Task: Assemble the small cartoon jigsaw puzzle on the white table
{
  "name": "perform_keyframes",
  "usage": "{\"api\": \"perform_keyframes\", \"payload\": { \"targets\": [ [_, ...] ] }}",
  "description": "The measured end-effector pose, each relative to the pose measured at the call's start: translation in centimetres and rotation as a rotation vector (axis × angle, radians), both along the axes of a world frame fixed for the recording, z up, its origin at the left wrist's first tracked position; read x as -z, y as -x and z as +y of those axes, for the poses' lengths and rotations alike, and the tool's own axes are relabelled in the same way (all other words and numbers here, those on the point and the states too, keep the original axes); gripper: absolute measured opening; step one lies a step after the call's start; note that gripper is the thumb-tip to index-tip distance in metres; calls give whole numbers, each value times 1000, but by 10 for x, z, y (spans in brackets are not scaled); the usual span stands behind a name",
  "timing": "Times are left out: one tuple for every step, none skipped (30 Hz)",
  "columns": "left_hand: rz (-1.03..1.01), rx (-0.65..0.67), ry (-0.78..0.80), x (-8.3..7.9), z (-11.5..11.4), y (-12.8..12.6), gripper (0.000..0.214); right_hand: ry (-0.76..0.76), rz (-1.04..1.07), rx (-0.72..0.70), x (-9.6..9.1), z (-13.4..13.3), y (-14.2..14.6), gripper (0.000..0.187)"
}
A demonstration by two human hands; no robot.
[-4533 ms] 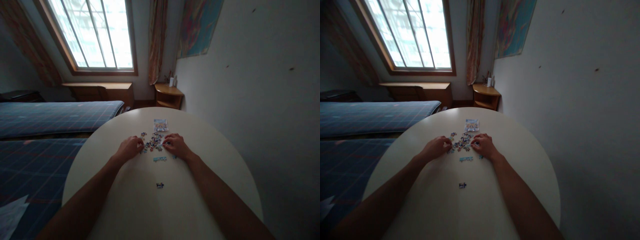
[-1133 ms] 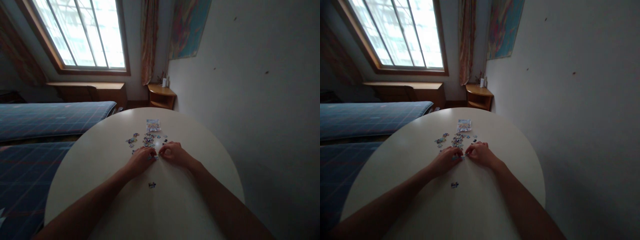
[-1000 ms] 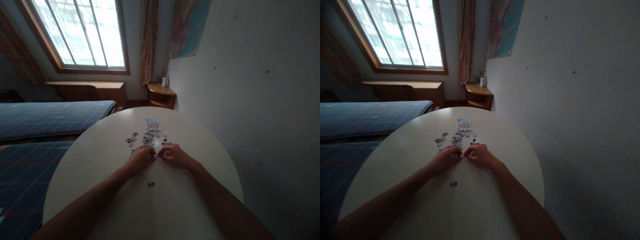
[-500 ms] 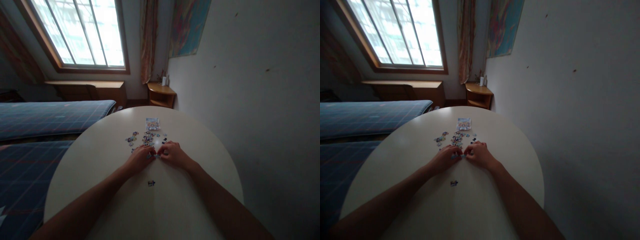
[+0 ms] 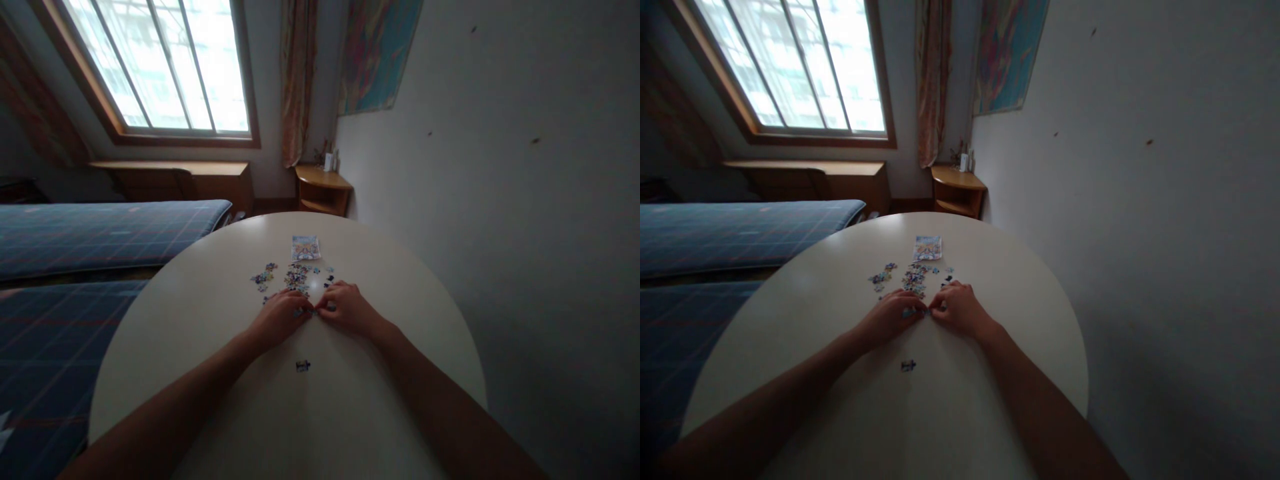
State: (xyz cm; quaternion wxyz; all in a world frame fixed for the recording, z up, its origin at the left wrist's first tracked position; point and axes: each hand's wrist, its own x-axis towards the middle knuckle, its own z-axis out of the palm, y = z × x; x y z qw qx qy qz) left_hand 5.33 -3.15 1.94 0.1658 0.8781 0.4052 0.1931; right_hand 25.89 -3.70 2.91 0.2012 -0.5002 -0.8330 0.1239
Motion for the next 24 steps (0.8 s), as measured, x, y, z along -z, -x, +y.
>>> {"api": "perform_keyframes", "payload": {
  "targets": [
    [1, 4, -6, 1, 0, 0, 15, -4, 7, -28, 0, 1, -3, 10],
    [1, 8, -12, 2, 0, 1, 15, -3, 14, -60, 0, 3, -6, 12],
    [2, 11, -20, 2, 1, 1, 14, 1, 24, -91, 0, 4, -11, 13],
    [4, 16, -28, 3, 1, 1, 14, 6, 35, -113, -1, 5, -16, 14],
    [9, 22, -37, 3, 1, 2, 14, 18, 43, -126, -2, 6, -22, 14],
    [16, 26, -47, 4, 1, 2, 13, 30, 49, -123, -3, 6, -28, 14],
    [25, 32, -58, 3, 1, 2, 13, 46, 48, -116, -4, 6, -33, 15],
    [33, 39, -70, 3, 1, 2, 13, 66, 44, -109, -5, 6, -38, 18],
    [39, 47, -80, 2, 1, 2, 13, 85, 41, -103, -5, 6, -41, 21],
    [43, 55, -89, 2, 1, 2, 13, 103, 39, -101, -5, 5, -43, 22],
    [43, 62, -96, 1, 1, 3, 13, 116, 40, -103, -5, 6, -45, 22],
    [40, 70, -101, 1, 1, 3, 13, 123, 44, -105, -4, 6, -45, 21],
    [36, 74, -105, 1, 1, 3, 13, 127, 48, -109, -3, 6, -45, 20],
    [31, 76, -107, 1, 1, 3, 13, 129, 53, -113, -2, 7, -45, 19],
    [28, 79, -109, 2, 2, 4, 12, 131, 57, -118, -1, 7, -44, 18],
    [25, 83, -109, 3, 2, 4, 12, 134, 61, -120, -1, 8, -43, 17],
    [21, 88, -108, 4, 3, 4, 12, 135, 64, -120, 0, 8, -42, 16],
    [17, 93, -107, 5, 3, 4, 12, 136, 66, -119, 1, 8, -41, 16],
    [12, 95, -107, 5, 4, 4, 12, 138, 69, -116, 1, 8, -39, 15],
    [7, 97, -107, 6, 4, 4, 12, 139, 70, -114, 2, 8, -38, 15],
    [4, 99, -106, 6, 4, 4, 12, 141, 73, -114, 2, 8, -37, 15],
    [5, 101, -107, 6, 4, 4, 12, 142, 77, -115, 3, 8, -36, 14],
    [8, 102, -107, 5, 4, 3, 13, 143, 81, -120, 4, 8, -35, 13],
    [11, 103, -109, 5, 4, 3, 13, 142, 84, -126, 4, 8, -34, 12]
  ]
}}
